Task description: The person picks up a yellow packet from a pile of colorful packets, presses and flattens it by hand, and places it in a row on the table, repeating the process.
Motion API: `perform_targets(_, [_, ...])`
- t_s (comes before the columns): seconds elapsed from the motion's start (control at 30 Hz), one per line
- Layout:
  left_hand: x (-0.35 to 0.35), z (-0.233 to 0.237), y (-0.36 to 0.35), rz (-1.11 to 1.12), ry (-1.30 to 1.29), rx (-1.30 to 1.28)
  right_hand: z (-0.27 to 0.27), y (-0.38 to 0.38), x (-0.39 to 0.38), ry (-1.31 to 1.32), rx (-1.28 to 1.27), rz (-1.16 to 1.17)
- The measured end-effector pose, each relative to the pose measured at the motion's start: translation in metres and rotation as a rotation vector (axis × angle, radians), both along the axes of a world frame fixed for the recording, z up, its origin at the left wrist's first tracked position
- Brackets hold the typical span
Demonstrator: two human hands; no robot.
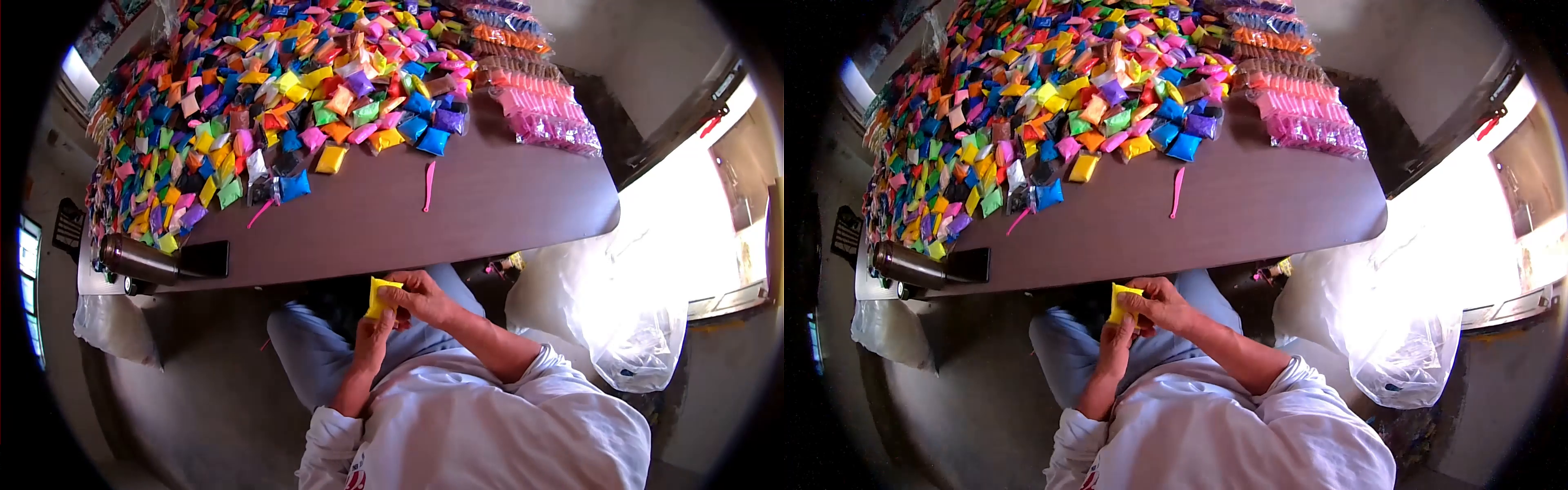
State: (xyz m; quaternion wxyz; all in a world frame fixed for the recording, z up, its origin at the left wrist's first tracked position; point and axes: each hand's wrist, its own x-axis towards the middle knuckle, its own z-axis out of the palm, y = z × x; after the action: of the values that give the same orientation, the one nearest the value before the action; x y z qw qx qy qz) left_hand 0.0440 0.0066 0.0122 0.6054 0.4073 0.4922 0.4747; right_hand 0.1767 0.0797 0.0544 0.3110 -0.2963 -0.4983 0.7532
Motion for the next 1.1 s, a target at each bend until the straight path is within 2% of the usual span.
perform_targets(0.1, [0.001, 0.005, 0.002, -0.004, -0.021, 0.011, 0.0, 0.001, -0.003, 0.001, -0.02, -0.034])
perform_targets(0.17, [0.001, 0.006, 0.0, 0.002, 0.023, 0.017, -0.003, -0.001, -0.008, -0.228, 0.201, -0.353])
perform_targets(0.27, [-0.002, 0.006, 0.001, 0.01, 0.088, 0.04, 0.001, -0.004, -0.005, -0.382, 0.185, -0.439])
perform_targets(0.4, [-0.006, 0.005, 0.0, -0.018, 0.205, 0.076, 0.005, -0.005, -0.006, -0.433, 0.354, -0.297])
perform_targets(0.47, [-0.007, 0.005, 0.0, -0.026, 0.195, 0.075, -0.003, 0.003, -0.002, -0.2, 0.163, -0.033])
perform_targets(0.5, [-0.008, 0.005, -0.001, -0.038, 0.187, 0.078, -0.002, 0.005, -0.002, -0.137, 0.076, 0.022])
perform_targets(0.53, [-0.009, 0.004, -0.001, -0.034, 0.187, 0.075, -0.001, 0.003, -0.004, -0.138, 0.074, 0.027])
perform_targets(0.6, [-0.011, 0.001, -0.002, 0.012, 0.172, 0.052, 0.004, -0.003, -0.009, -0.224, 0.122, -0.237])
perform_targets(0.73, [-0.014, -0.001, -0.005, 0.041, 0.225, 0.04, 0.003, -0.005, -0.008, -0.289, 0.186, -0.205])
perform_targets(0.8, [-0.015, -0.006, -0.006, -0.002, 0.301, 0.041, 0.012, -0.006, -0.008, -0.405, 0.227, -0.244])
perform_targets(0.9, [-0.016, -0.006, -0.007, -0.037, 0.441, 0.069, 0.026, -0.009, -0.012, -0.273, 0.139, -0.196])
perform_targets(1.03, [-0.015, 0.005, -0.004, 0.025, 0.483, 0.221, 0.019, -0.007, -0.009, -0.346, 0.146, -0.181])
perform_targets(1.1, [-0.016, 0.014, -0.002, -0.036, 0.427, 0.246, 0.009, -0.005, -0.007, -0.286, 0.214, -0.122])
